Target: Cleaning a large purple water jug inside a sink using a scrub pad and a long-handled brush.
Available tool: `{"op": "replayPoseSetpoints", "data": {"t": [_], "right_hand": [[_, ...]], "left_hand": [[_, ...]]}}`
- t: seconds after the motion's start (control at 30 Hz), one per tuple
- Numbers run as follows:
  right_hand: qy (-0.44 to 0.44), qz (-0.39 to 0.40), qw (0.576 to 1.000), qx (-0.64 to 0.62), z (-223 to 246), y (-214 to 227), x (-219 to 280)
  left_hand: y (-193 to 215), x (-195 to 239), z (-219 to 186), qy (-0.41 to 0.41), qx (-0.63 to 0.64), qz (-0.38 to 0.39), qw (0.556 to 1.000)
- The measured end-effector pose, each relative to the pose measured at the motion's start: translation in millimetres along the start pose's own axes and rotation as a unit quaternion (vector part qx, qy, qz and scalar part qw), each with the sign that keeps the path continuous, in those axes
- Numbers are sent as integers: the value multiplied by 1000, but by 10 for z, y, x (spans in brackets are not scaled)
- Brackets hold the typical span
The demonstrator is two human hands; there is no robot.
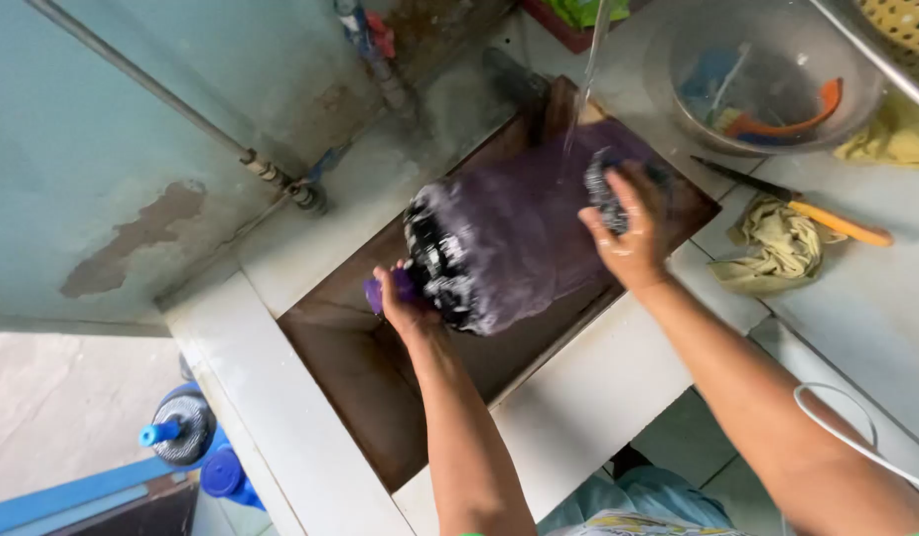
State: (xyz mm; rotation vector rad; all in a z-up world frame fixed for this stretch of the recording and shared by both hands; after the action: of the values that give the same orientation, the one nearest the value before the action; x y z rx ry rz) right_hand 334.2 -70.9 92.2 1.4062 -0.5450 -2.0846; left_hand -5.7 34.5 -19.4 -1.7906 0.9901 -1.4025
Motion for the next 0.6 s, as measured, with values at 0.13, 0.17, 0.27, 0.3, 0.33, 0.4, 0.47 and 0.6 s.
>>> {"op": "replayPoseSetpoints", "data": {"t": [0.13, 0.17, 0.27, 0.3, 0.33, 0.4, 0.47, 0.6], "right_hand": [[-87, 78, 982, -148, 642, -326, 52], [-58, 91, 981, -158, 747, -354, -50], [-12, 148, 977, -156, 657, -765, -378], [-1, 194, 971, -139, 546, -934, -395], [-4, 203, 970, -138, 271, -1320, -227], [22, 142, 968, -204, -287, -2010, 45], [5, 181, 973, -140, -124, -1441, 92], [68, 199, 977, -21, -68, -568, -3]], "left_hand": [[-467, 344, 328, -165, -154, 27, 974], [-547, 350, 437, -231, -215, 35, 948], [-643, 351, 825, -297, -290, 89, 905], [-586, 405, 983, -290, -310, 135, 895], [-557, 432, 1094, -287, -314, 127, 896], [-650, 483, 1433, -266, -469, 214, 814], [-561, 434, 1606, -264, -472, 196, 818], [-652, 339, 1990, -359, -501, 161, 771]]}}
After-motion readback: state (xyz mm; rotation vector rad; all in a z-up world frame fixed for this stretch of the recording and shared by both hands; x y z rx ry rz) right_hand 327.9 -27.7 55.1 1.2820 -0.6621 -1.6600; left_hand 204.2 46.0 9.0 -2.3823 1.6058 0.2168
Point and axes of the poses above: each hand's wrist, its own x-axis away from the middle knuckle, its own y-axis out of the back of the hand, z = x × y, the point moved 4 cm from there along -x, towards the middle knuckle, and after that the axes turned 14 degrees about x, right-handed, at the moved point
